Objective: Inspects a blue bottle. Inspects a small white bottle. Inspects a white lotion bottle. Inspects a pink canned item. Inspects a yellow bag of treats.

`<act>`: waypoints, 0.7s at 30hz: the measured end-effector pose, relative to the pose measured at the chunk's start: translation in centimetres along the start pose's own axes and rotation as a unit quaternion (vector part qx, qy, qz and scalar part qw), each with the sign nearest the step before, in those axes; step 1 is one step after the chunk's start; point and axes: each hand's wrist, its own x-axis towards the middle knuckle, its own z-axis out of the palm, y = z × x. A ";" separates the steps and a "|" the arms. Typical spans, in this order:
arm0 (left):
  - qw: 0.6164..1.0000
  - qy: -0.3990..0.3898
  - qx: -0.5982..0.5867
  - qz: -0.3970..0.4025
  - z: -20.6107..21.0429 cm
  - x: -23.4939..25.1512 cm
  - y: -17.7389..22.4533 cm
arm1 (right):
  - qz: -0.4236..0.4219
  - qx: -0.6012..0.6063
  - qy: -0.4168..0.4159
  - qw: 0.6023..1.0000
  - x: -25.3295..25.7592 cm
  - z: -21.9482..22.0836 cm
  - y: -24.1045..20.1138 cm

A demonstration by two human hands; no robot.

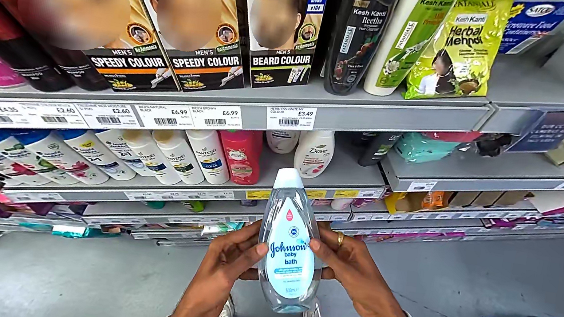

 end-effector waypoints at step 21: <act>1.000 -0.013 -0.023 0.005 -0.3 0.4 -0.1 | -0.008 0.048 -0.006 0.999 0.2 -0.7 0.4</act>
